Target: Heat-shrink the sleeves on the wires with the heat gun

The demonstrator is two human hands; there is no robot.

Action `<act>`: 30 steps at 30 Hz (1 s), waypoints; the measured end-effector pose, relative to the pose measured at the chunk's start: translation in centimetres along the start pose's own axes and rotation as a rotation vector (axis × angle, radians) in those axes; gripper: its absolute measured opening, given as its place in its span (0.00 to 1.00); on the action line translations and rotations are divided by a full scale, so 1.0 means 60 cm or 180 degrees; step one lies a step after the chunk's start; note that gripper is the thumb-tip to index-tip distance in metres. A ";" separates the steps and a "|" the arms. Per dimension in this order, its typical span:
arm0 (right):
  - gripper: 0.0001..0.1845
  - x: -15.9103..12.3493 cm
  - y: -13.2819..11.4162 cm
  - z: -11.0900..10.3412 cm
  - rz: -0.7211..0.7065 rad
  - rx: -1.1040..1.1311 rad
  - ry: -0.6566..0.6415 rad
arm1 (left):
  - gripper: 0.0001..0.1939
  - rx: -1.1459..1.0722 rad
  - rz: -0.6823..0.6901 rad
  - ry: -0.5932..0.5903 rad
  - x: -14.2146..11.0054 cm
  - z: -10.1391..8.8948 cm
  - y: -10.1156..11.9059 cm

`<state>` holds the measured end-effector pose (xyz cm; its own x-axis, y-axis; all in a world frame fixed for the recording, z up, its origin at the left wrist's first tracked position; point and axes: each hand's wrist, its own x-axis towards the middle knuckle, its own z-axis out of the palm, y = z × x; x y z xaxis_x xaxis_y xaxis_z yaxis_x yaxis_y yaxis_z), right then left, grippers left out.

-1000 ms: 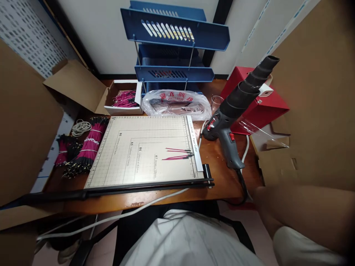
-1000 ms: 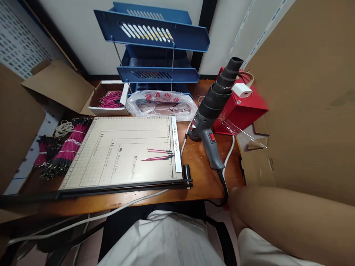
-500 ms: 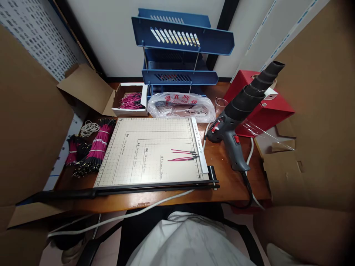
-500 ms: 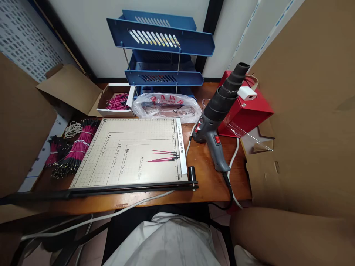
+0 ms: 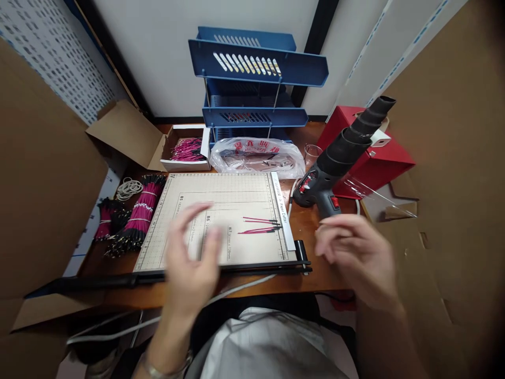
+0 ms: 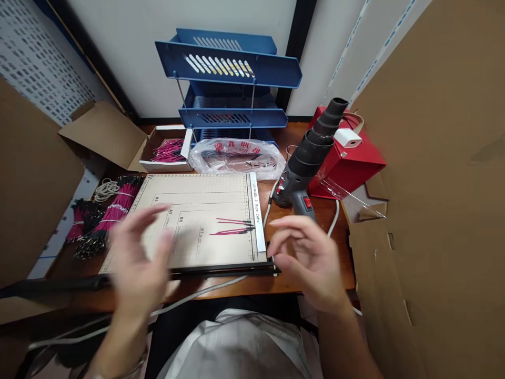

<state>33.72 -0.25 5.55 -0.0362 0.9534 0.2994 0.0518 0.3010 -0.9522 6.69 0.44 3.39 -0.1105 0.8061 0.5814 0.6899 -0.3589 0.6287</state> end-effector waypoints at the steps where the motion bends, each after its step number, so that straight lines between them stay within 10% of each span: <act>1: 0.16 0.001 0.016 0.008 0.0058 0.0083 -0.0112 | 0.26 0.0097 0.0159 -0.0328 -0.003 0.019 -0.003; 7: 0.10 0.007 0.101 0.040 0.0376 -0.0907 0.0340 | 0.32 0.0977 0.0699 -0.2057 -0.002 0.103 -0.004; 20: 0.12 0.031 0.143 0.054 -0.0351 -0.2380 0.0066 | 0.14 0.0965 0.0557 -0.1917 0.005 0.116 -0.001; 30: 0.08 0.033 0.138 0.066 -0.0056 -0.2315 0.0111 | 0.27 0.1297 0.1085 -0.1838 -0.025 0.101 -0.007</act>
<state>30.11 4.07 -1.99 -0.0120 0.9447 0.3276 0.7023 0.2412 -0.6698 10.92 2.22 -0.85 0.4671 0.8396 0.2773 0.8394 -0.5196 0.1596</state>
